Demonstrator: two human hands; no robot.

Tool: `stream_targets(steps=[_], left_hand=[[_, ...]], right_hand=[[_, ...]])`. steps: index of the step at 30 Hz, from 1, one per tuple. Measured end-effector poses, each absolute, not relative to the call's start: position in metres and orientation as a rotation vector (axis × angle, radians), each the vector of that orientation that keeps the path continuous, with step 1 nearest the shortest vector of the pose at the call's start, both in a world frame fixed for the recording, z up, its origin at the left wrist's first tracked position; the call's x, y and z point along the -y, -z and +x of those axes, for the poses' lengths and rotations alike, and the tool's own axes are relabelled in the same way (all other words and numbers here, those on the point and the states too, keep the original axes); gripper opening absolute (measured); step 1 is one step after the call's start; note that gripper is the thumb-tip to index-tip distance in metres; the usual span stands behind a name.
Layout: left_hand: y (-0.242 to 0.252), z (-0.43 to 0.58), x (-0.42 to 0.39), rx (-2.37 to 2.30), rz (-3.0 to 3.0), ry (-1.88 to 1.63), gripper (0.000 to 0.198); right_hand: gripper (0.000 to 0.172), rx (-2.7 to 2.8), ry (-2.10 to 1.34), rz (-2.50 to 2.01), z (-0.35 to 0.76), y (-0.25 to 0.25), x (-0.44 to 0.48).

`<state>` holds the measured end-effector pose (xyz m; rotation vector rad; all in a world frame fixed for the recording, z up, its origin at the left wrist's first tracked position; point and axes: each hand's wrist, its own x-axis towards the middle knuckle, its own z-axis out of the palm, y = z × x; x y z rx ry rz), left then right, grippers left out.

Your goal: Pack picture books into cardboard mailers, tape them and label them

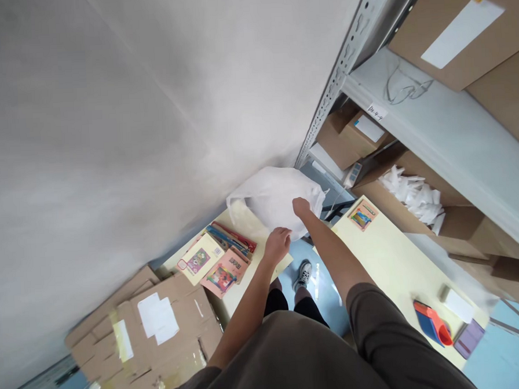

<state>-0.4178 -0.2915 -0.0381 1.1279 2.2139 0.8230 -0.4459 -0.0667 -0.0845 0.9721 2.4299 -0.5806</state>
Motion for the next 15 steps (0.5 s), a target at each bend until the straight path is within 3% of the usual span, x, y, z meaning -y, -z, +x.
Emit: stream_targets(steps=[4, 8, 15], left_hand=[[0.032, -0.438, 0.298, -2.342, 0.915, -0.962, 0.039], [0.020, -0.465, 0.301, -2.410, 0.815, -1.062, 0.045], [-0.032, -0.496, 0.293, -2.432, 0.922, -1.157, 0.092]], right_hand=[[0.012, -2.622, 0.640, 0.887, -0.437, 0.041, 0.080], [0.021, -2.871, 0.922, 0.721, -0.410, -0.014, 0.092], [0.015, -3.035, 1.561, 0.861, -0.360, -0.101, 0.106]])
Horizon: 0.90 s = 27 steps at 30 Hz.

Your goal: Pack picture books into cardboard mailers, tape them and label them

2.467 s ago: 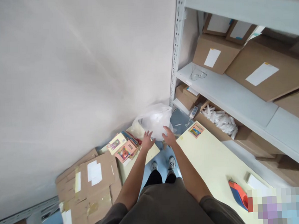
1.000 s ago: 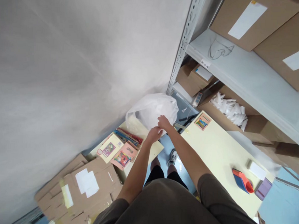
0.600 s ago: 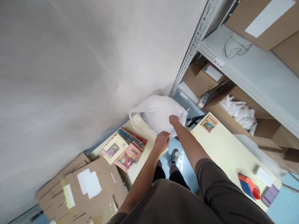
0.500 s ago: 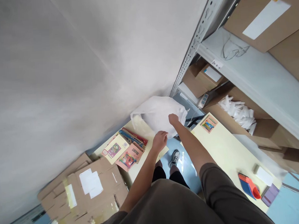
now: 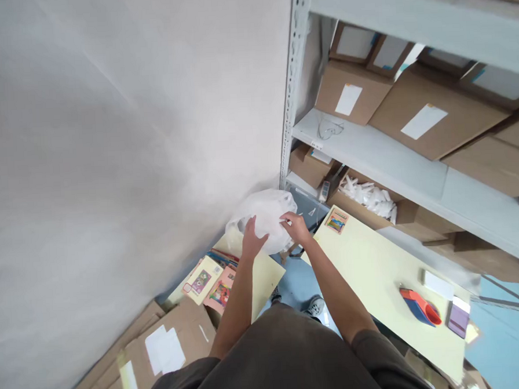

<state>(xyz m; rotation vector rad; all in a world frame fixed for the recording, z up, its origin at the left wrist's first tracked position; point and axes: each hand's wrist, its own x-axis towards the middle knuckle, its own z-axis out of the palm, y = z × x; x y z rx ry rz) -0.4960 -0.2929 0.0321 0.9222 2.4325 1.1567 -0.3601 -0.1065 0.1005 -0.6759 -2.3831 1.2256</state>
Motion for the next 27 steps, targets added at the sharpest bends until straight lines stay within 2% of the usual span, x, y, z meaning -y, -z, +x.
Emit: stream_targets(steps=[2, 3, 7, 10, 13, 19, 21, 24, 27], left_hand=[[-0.053, -0.495, 0.287, -2.456, 0.987, -1.179, 0.093], [-0.064, -0.492, 0.284, -2.459, 1.035, -1.189, 0.087], [-0.099, -0.466, 0.264, -2.391, 1.226, -1.209, 0.037], [-0.117, -0.429, 0.240, -2.402, 1.286, -1.235, 0.026], [-0.130, -0.383, 0.208, -2.335, 1.357, -1.257, 0.024], [-0.137, -0.281, 0.137, -1.887, 1.241, -1.356, 0.026], [-0.132, -0.246, 0.120, -1.799, 1.126, -1.306, 0.028], [-0.118, -0.200, 0.104, -1.663, 1.066, -1.246, 0.040], [-0.103, -0.167, 0.100, -1.633, 1.053, -1.230, 0.042]], right_hand=[[0.015, 2.307, -1.296, -0.639, -0.343, -0.120, 0.108], [0.016, 2.274, -1.328, -0.638, -0.333, -0.128, 0.107], [0.021, 2.109, -1.387, -0.705, -0.279, -0.151, 0.097], [0.026, 2.000, -1.350, -0.747, -0.226, -0.162, 0.084], [0.030, 1.904, -1.294, -0.785, -0.167, -0.172, 0.074], [0.042, 1.647, -1.162, -1.081, -0.067, -0.171, 0.067], [0.035, 1.575, -1.118, -1.167, -0.045, -0.159, 0.067], [0.024, 1.481, -1.104, -1.200, -0.022, -0.136, 0.071], [0.046, 1.369, -1.169, -1.194, -0.007, -0.112, 0.079]])
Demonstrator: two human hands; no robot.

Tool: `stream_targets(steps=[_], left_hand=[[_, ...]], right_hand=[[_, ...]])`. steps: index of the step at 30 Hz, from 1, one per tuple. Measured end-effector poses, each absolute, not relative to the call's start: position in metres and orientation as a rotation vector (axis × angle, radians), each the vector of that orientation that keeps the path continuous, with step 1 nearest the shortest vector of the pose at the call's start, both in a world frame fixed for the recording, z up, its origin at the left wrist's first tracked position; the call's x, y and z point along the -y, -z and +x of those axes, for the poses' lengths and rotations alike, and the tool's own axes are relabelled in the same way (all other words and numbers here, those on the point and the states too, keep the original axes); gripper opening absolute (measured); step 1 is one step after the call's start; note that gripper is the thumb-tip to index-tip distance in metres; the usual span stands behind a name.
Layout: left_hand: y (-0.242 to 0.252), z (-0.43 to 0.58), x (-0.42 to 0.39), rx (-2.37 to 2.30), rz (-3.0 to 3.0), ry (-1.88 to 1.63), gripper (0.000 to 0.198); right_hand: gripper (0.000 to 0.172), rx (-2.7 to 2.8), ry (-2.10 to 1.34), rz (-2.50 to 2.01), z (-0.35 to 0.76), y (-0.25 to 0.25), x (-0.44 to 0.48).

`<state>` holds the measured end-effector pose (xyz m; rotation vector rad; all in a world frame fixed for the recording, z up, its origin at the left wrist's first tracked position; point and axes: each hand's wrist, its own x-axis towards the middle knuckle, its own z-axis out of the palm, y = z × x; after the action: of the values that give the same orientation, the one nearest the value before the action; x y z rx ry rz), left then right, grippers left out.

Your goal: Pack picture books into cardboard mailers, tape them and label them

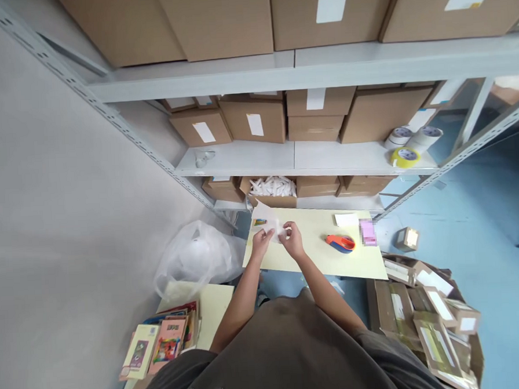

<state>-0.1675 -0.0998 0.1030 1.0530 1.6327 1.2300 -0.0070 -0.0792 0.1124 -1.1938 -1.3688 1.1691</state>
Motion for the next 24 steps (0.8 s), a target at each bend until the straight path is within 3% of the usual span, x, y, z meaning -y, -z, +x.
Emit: stream_targets(steps=[3, 5, 10, 15, 24], left_hand=[[-0.093, -0.152, 0.102, -1.699, 1.123, -1.146, 0.039], [-0.090, -0.151, 0.104, -1.694, 1.244, -1.077, 0.036], [-0.073, -0.166, 0.101, -1.707, 1.287, -1.026, 0.022], [-0.024, -0.195, 0.090, -1.781, 0.971, -1.045, 0.026], [0.051, -0.219, 0.093, -1.722, 0.154, -1.057, 0.029]], right_hand=[[0.075, 1.255, -1.275, -1.211, 0.000, -0.093, 0.086], [0.078, 1.164, -1.352, -1.246, 0.002, -0.081, 0.088], [0.047, 0.926, -1.353, -1.409, 0.005, -0.049, 0.085], [0.045, 0.705, -1.238, -1.552, 0.016, -0.010, 0.081], [0.027, 0.323, -1.280, -1.932, 0.044, 0.048, 0.094]])
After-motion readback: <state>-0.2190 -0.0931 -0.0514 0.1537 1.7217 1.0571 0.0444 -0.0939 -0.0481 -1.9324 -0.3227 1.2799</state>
